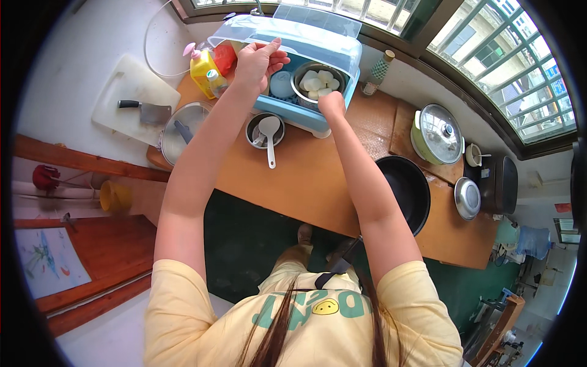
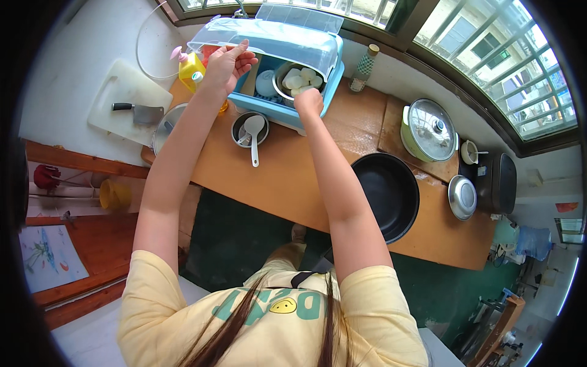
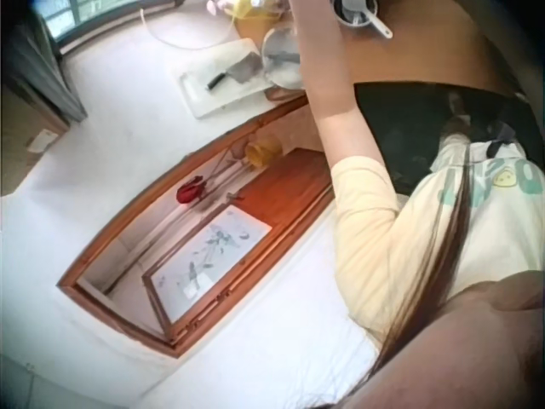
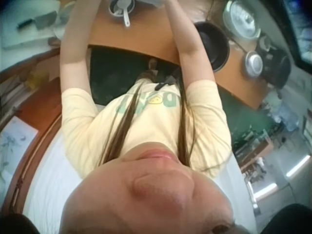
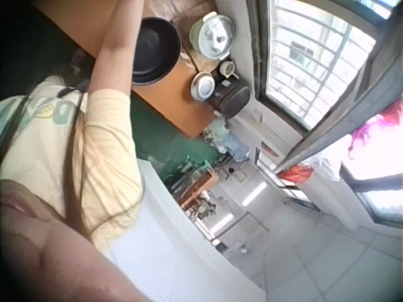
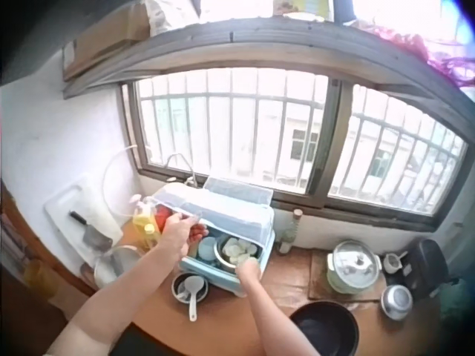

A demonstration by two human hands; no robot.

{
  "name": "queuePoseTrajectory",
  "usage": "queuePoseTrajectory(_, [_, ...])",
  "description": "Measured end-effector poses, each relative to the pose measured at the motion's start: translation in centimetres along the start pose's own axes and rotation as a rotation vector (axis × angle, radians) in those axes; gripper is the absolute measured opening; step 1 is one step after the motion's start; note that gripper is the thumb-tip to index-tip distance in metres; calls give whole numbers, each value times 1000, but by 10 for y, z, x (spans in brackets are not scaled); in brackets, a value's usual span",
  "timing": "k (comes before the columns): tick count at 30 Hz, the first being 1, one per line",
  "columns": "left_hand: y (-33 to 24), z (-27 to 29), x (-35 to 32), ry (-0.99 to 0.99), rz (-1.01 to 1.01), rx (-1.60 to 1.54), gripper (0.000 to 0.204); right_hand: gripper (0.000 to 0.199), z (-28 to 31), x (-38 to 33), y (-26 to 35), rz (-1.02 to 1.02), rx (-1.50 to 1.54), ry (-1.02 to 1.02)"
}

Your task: The person washes a black frying pan under a wall-mounted tap, rinses it, and places it on the kitchen counter. They then open a container of white cubes, transfer some into a metal bowl, and place the bowl on the counter.

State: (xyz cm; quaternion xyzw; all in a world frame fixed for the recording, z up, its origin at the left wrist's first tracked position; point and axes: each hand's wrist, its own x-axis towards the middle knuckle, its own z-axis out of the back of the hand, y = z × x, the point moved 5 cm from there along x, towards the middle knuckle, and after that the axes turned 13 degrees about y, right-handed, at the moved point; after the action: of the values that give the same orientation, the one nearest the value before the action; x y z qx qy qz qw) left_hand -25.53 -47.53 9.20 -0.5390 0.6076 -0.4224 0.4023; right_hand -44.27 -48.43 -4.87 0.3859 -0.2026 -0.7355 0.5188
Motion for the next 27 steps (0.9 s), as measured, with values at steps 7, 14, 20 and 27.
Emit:
queuePoseTrajectory(7, [2, 1, 1, -19, -52, -68, 22, 35, -36, 28, -14, -352, 944, 44])
queuePoseTrajectory(14, [1, -5, 3, 2, -27, -47, 24, 22, -21, 31, -14, -304, 846, -188])
queuePoseTrajectory(20, [-3, -6, 7, -28, -40, -41, 23, 26, -20, -2, -4, -130, 844, 13])
queuePoseTrajectory(27, [24, 6, 0, -14, 21, -96, 21, 16, 11, -92, -47, 77, 744, 336])
